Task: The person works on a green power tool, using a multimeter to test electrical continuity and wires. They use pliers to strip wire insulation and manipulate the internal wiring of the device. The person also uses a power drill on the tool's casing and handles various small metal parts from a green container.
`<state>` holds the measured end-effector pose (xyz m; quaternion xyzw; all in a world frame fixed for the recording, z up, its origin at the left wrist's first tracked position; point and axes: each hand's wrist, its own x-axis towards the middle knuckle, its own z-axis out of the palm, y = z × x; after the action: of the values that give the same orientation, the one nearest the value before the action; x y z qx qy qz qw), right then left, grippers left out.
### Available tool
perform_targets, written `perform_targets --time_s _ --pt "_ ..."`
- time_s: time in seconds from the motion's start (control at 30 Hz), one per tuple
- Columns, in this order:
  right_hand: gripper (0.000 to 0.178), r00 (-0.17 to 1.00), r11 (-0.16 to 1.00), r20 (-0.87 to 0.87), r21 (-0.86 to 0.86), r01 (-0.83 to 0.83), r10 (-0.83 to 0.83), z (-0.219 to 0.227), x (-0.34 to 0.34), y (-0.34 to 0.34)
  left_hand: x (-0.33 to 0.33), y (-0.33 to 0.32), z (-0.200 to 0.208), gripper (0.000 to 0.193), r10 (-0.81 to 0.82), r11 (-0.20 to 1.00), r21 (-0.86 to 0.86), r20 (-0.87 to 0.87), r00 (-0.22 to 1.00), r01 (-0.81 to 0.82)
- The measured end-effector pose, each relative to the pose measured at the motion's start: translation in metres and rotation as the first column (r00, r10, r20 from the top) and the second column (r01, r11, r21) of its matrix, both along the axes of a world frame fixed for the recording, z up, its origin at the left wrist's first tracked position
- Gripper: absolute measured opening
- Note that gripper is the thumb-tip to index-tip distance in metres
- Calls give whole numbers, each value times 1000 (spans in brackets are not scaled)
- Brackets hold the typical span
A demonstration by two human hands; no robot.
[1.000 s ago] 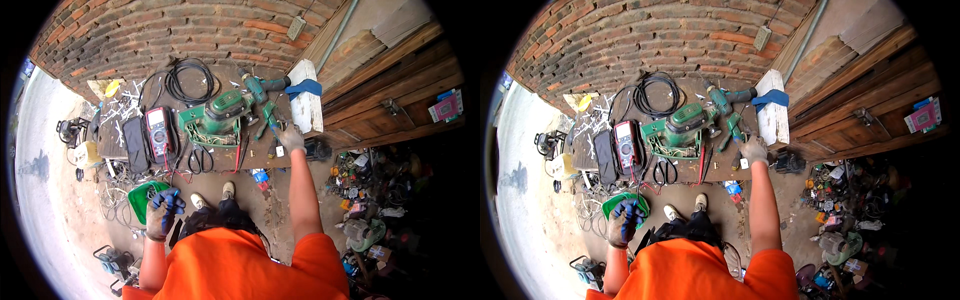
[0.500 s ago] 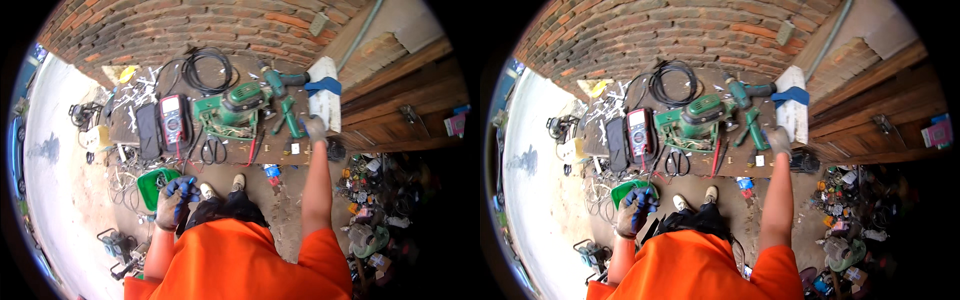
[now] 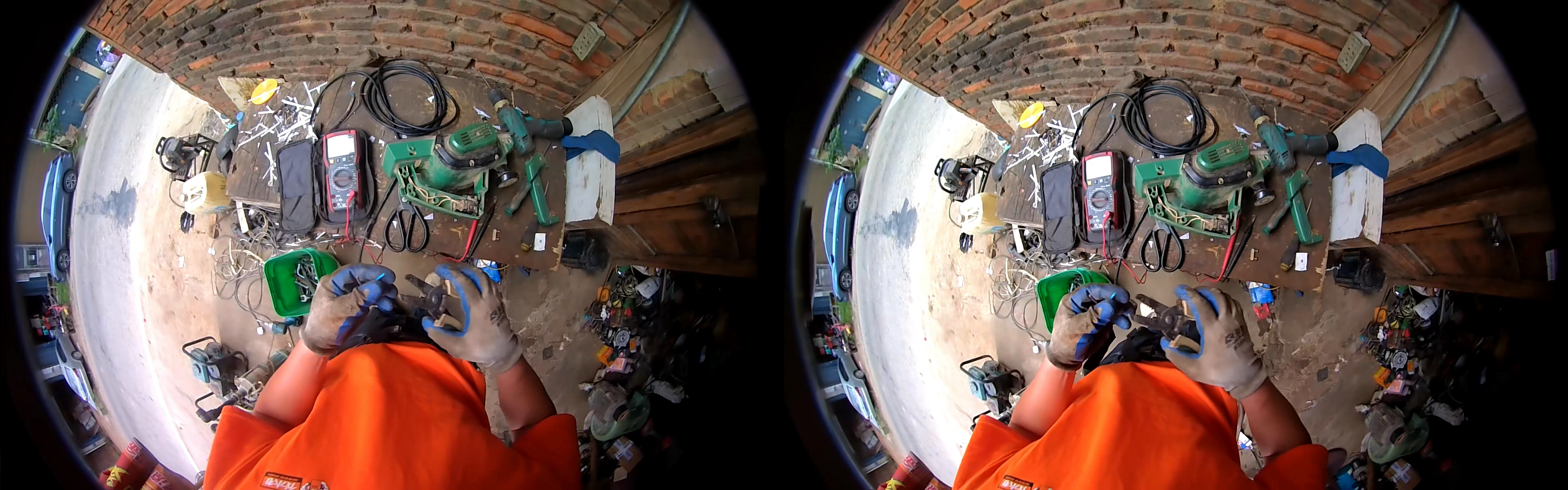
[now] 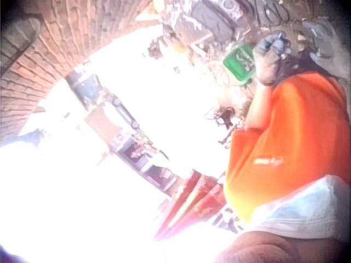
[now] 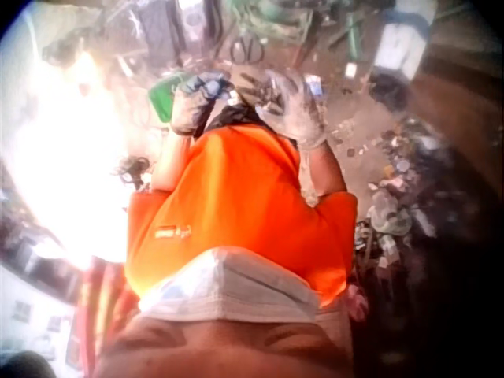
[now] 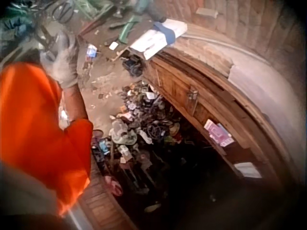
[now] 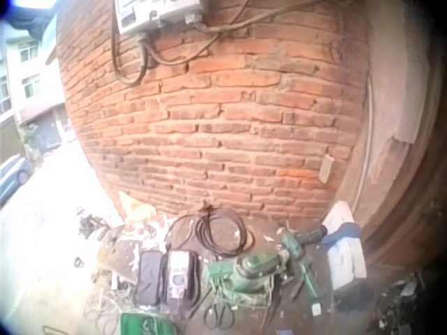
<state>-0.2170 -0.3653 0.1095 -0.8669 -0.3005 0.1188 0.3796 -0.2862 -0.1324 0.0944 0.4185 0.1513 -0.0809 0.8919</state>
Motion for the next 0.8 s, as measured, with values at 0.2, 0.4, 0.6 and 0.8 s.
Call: perform_targets --time_s 0.2,0.4,0.6,0.8 --pt "75 999 998 38 -62 20 -18 7 -7 18 -5 3 1 32 -84 995 57 28 996 82" --pt "77 990 995 143 -98 3 11 13 -10 23 -8 6 0 27 -119 991 70 47 992 115" --pt "77 987 995 161 -100 -11 27 11 -14 24 -10 9 2 26 -118 989 105 95 988 108" --pt "75 987 995 154 -101 -27 42 12 -16 23 -13 11 -2 23 -121 984 143 92 988 107"
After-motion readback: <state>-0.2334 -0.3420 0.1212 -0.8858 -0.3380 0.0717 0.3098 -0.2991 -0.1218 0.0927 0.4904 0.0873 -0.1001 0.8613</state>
